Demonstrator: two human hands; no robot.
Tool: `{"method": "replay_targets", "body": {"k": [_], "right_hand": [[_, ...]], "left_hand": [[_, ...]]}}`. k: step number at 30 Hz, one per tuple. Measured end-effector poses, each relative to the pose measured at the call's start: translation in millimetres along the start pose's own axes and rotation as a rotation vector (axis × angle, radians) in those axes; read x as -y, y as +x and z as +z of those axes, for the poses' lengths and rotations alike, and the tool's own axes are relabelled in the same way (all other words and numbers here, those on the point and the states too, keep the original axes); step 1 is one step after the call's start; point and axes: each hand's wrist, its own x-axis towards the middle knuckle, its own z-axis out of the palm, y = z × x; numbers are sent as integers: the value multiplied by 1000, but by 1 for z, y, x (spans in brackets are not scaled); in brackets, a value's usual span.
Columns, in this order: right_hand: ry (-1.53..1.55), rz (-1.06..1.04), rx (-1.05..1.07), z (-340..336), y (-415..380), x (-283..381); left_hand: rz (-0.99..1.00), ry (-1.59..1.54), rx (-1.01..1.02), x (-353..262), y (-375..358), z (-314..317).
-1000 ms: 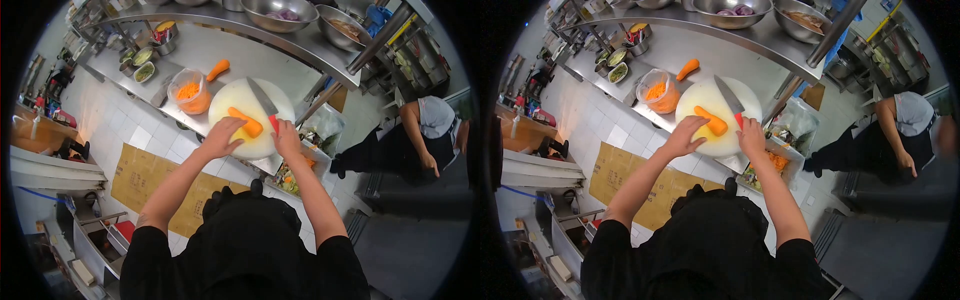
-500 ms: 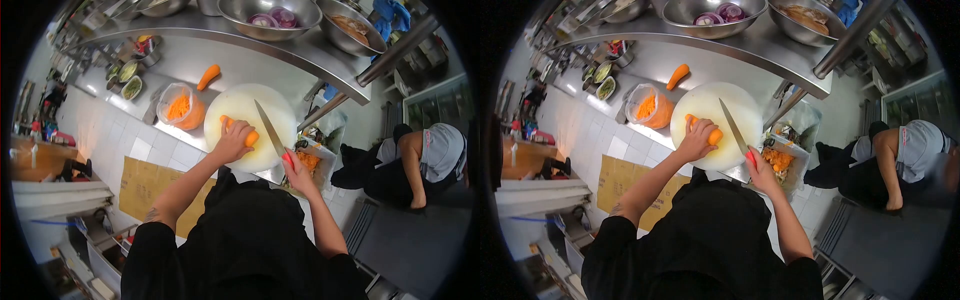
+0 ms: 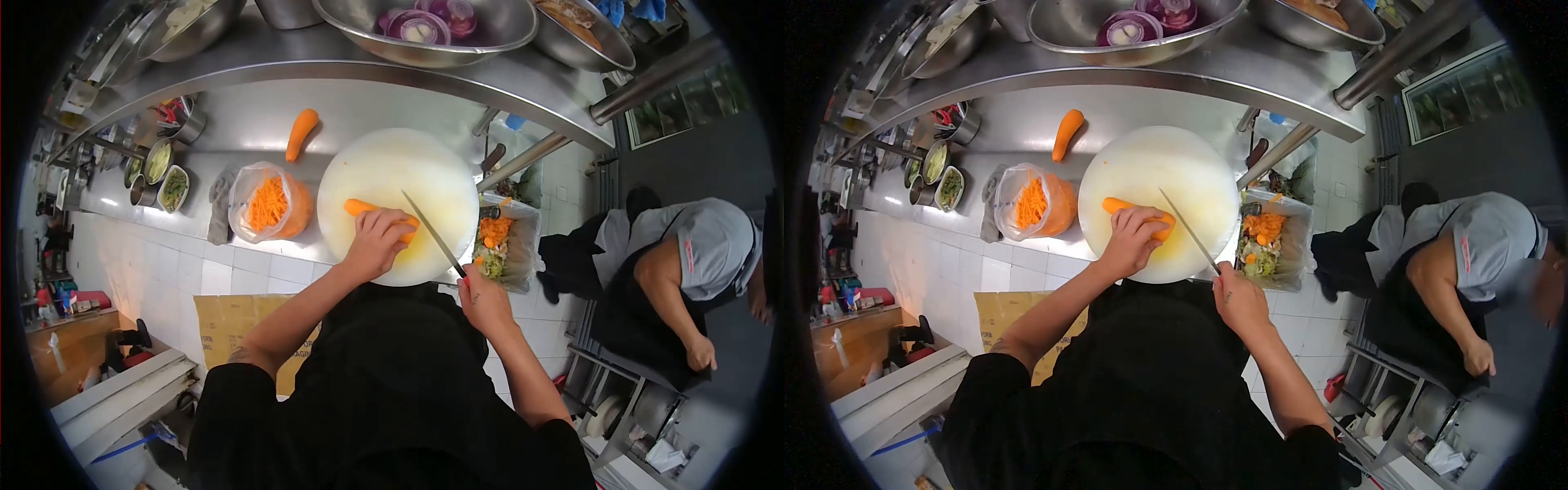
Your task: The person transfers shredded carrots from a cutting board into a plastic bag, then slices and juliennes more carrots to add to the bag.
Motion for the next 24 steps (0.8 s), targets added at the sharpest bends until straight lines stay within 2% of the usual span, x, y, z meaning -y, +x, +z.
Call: {"method": "replay_targets", "body": {"k": [3, 9, 12, 18, 24], "right_hand": [[-35, -48, 35, 3, 9, -16], [-7, -176, 13, -14, 5, -29], [11, -148, 100, -15, 9, -26], [-49, -170, 126, -5, 15, -27], [-101, -86, 101, -20, 16, -11]], "left_hand": [[-32, -83, -74, -5, 0, 10], [-34, -110, -45, -25, 1, 15], [-23, -23, -52, -27, 2, 16], [-15, 22, -46, -33, -1, 5], [-18, 25, -53, -26, -5, 14]]}}
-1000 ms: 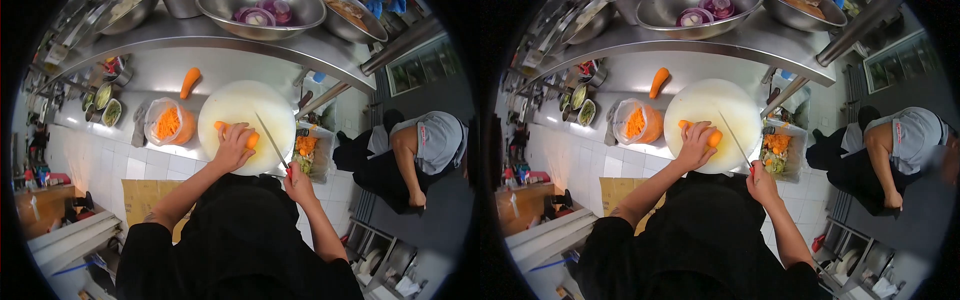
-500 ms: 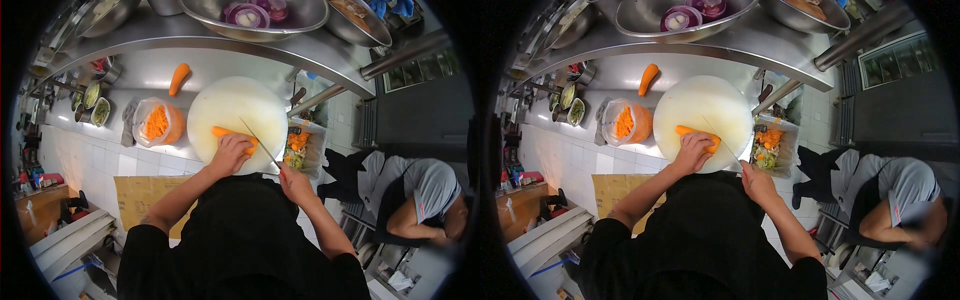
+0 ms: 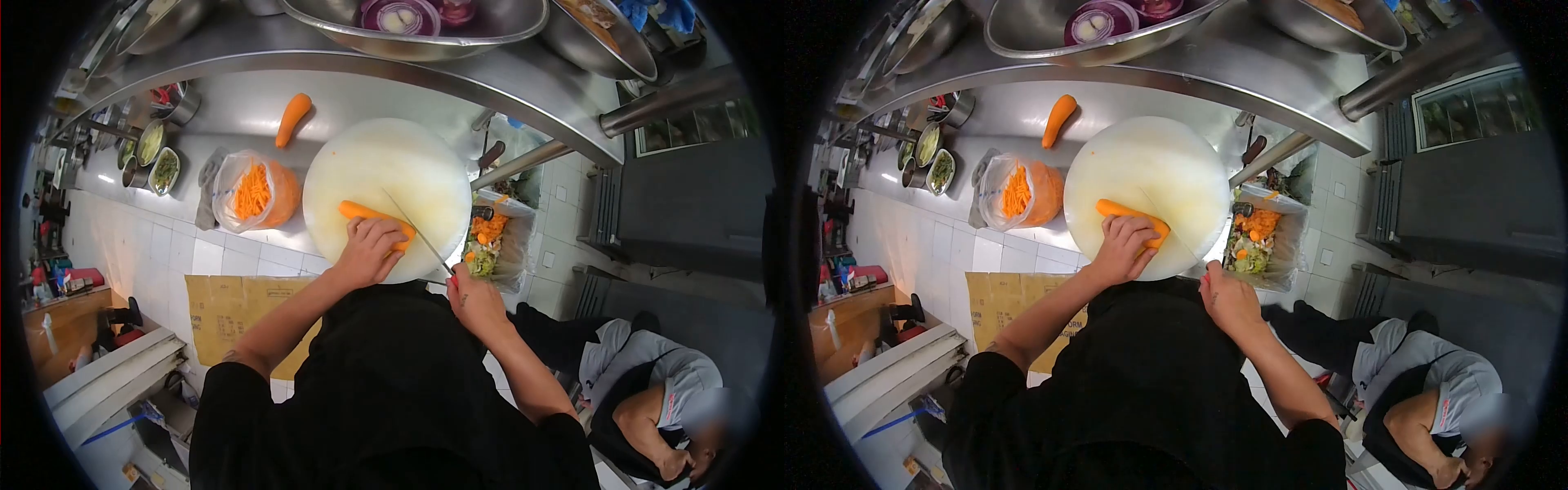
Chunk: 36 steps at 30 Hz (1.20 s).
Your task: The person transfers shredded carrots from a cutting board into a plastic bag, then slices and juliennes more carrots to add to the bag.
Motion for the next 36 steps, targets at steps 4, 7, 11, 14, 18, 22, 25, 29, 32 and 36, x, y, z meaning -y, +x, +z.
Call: {"method": "replay_targets", "body": {"k": [4, 7, 11, 14, 18, 22, 25, 29, 32, 36], "right_hand": [[-16, -46, -5, 21, 9, -14], [-12, -117, -54, 11, 5, -12], [-65, -145, -83, -14, -32, -7], [-83, -119, -52, -26, -55, -8], [-102, -70, -14, -36, -68, -7], [-74, -101, -8, -37, -56, -8], [-15, -141, -19, -4, -2, -13], [6, -142, -17, 16, 40, -5], [-4, -129, -21, -5, 12, -1], [-38, -67, 54, -41, -43, -4]], "left_hand": [[32, 14, -7, 5, -1, 5], [30, 27, 6, 6, 0, 5], [14, 44, 26, 5, 3, 2], [11, 58, 37, 3, 3, 2], [10, 49, 38, 5, 3, 2], [12, 41, 36, 4, 5, 0], [16, 34, 33, 4, 7, -2], [17, 31, 18, 8, 6, 5], [25, 26, 11, 9, 3, 7], [21, 27, 14, 11, 0, 10]]}}
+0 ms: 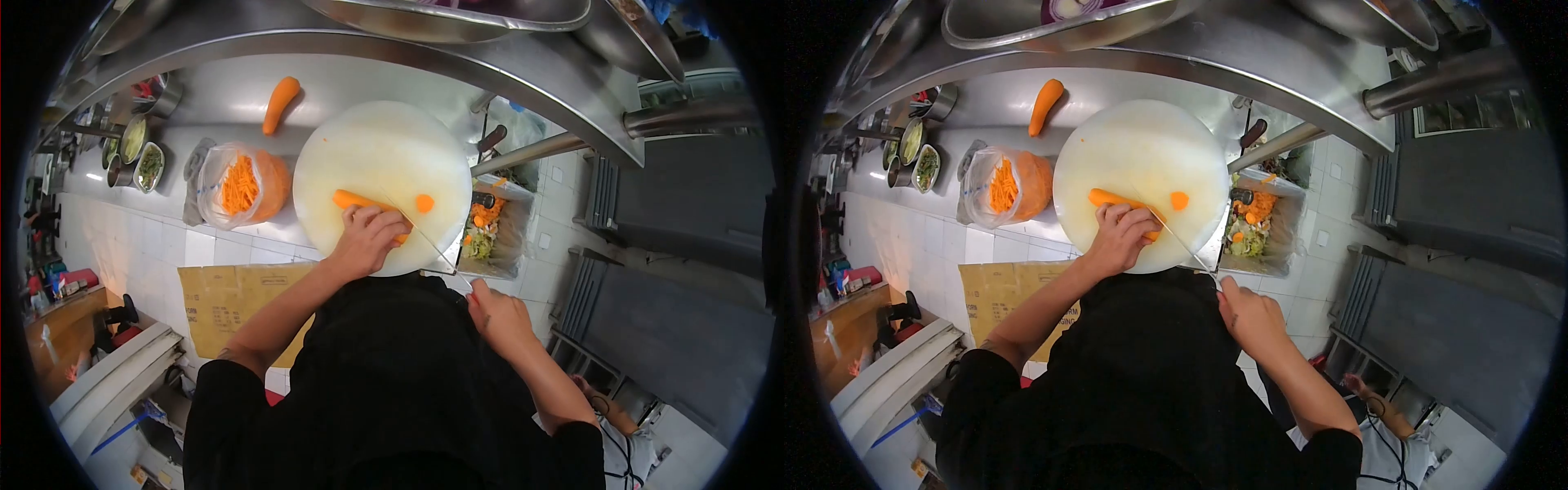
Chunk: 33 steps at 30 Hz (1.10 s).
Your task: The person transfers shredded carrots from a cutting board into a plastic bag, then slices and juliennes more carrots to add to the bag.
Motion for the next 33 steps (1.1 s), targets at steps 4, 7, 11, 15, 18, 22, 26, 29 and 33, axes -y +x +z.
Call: {"method": "replay_targets", "body": {"k": [4, 7, 11, 15, 18, 22, 26, 29, 33], "right_hand": [[15, 24, 39, -4, -8, 1], [62, -30, -22, 39, 43, -5], [97, -47, -29, 53, 91, 7], [61, -42, -42, 11, 32, 11], [42, 32, 57, -2, 2, 10], [83, 20, 41, 39, 40, 4], [118, -54, -30, 56, 88, 10], [73, 1, 12, 17, 49, 16], [49, 109, 97, -9, -1, 21]], "left_hand": [[-4, -1, -2, -2, 3, -3], [-4, -2, 7, -2, 4, -8], [-4, -18, -8, -2, 5, -8], [-5, -12, -2, 1, 1, -3], [-6, -9, -10, 0, 1, -3], [5, -26, -12, 2, 0, -3], [5, -31, -36, 2, 1, -3], [0, -34, -31, 2, 1, -2], [-2, -29, -37, 2, -1, -1]]}}
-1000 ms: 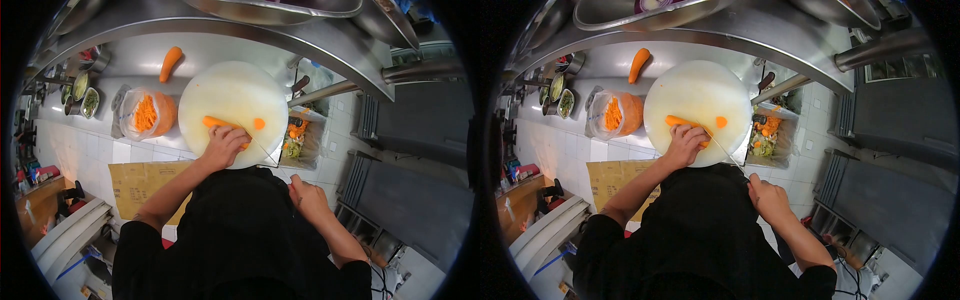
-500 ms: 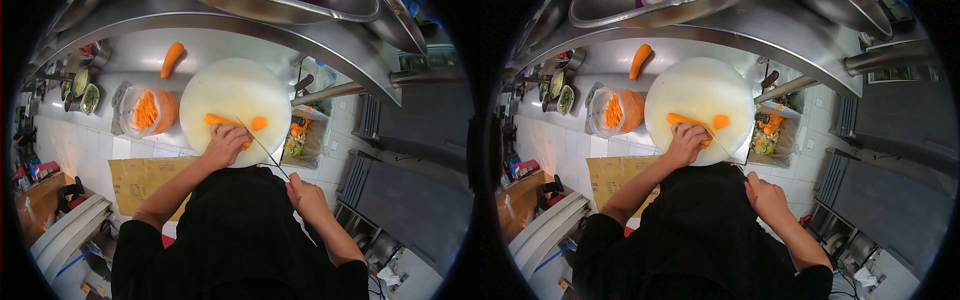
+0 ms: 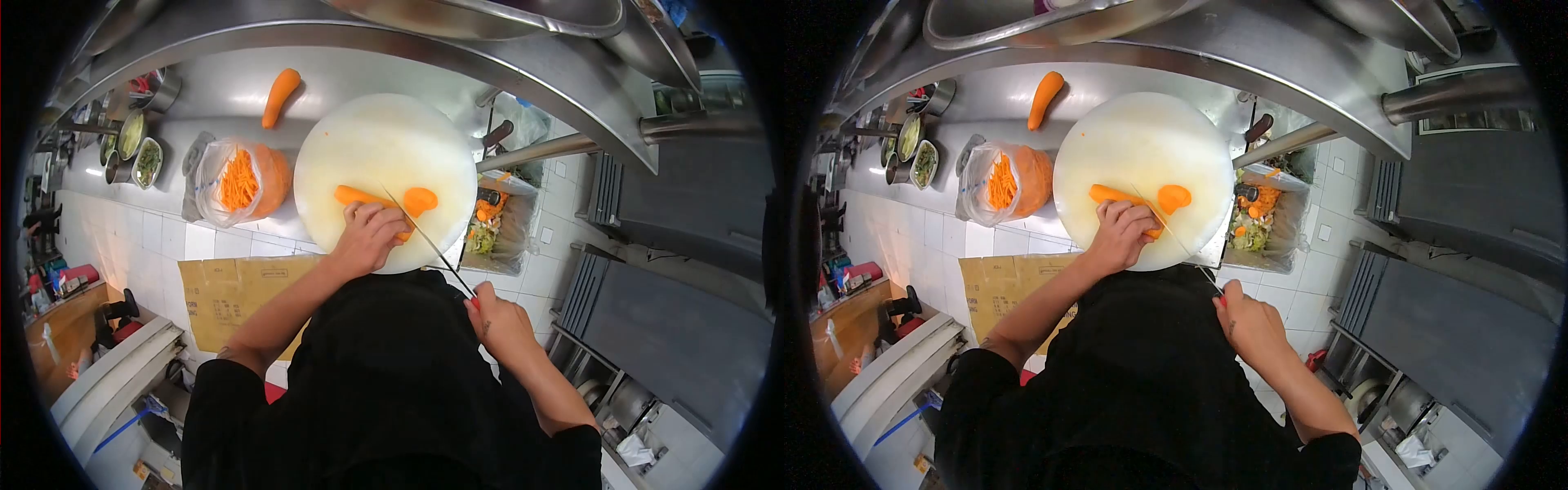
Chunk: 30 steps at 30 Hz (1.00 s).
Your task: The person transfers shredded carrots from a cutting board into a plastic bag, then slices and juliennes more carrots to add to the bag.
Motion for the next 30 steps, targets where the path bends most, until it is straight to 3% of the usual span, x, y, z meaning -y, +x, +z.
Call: {"method": "replay_targets", "body": {"k": [3, 6, 9, 17, 24, 30], "right_hand": [[29, -8, -14, 27, 18, -7], [110, -151, -123, 71, 88, -12], [84, -142, -95, 70, 107, -7], [51, -79, -64, 13, 20, 9], [25, -40, -17, 11, -14, 0], [129, -150, -108, 69, 103, 3]], "left_hand": [[6, -9, 5, 2, -1, 2], [3, -12, -7, -1, 2, -1], [22, -41, 32, 4, 0, -6], [6, -51, 24, 7, 0, -7], [4, -57, 24, 7, -1, -6], [15, -74, 9, 9, -3, -4]]}}
